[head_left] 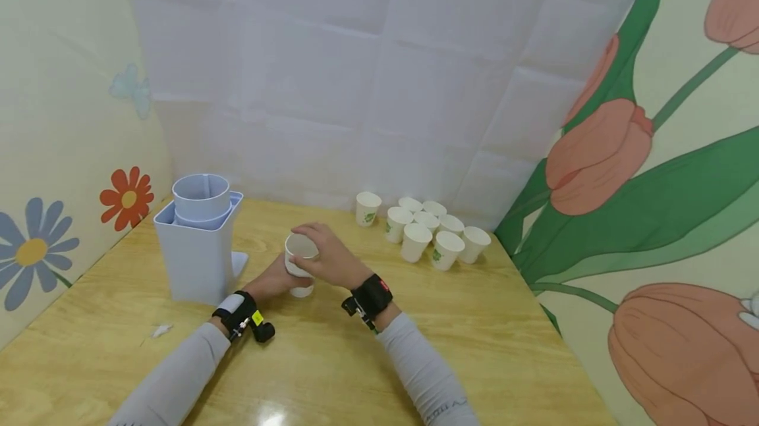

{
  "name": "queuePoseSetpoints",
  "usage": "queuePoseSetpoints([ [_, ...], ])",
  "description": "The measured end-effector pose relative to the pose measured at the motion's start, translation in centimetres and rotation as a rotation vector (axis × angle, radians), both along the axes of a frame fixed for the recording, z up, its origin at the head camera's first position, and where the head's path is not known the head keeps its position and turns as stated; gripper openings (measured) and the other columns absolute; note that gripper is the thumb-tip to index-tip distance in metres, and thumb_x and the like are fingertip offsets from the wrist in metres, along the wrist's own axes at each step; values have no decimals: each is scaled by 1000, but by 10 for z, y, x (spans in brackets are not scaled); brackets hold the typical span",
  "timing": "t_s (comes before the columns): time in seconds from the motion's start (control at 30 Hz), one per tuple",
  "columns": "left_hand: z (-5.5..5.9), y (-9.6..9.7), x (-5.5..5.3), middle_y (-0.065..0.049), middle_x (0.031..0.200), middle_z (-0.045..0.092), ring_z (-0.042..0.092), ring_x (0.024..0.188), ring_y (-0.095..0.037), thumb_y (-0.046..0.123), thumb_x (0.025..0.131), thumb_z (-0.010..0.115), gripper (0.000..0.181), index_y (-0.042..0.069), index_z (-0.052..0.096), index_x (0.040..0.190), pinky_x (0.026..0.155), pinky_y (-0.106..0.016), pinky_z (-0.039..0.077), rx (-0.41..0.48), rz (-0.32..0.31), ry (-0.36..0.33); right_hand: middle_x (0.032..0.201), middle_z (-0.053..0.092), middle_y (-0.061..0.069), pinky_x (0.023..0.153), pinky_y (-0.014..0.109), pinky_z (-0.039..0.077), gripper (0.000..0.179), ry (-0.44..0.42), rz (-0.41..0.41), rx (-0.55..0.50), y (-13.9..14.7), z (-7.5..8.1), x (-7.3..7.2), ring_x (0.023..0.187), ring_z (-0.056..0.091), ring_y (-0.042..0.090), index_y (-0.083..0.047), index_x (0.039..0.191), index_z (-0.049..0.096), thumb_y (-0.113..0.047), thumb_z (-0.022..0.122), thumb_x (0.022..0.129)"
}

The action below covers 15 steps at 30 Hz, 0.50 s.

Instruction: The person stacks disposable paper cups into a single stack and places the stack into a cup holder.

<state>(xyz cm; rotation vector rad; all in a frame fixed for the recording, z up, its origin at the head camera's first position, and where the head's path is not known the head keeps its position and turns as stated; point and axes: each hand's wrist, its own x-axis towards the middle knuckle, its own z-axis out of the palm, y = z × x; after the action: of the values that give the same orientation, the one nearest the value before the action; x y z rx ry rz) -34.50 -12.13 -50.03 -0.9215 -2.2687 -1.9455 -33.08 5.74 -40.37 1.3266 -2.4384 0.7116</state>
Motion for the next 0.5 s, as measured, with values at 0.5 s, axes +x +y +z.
queuePoseSetpoints([
  [0.5,0,-2,3,-28,136,53,55,113,-19,5,82,77,74,-10,39,143,96,-22,44,-18,-1,20,150,46,11,103,41,44,55,-145,-20,64,-1,-9,0,133,43,26,-8,149,47,-32,61,102],
])
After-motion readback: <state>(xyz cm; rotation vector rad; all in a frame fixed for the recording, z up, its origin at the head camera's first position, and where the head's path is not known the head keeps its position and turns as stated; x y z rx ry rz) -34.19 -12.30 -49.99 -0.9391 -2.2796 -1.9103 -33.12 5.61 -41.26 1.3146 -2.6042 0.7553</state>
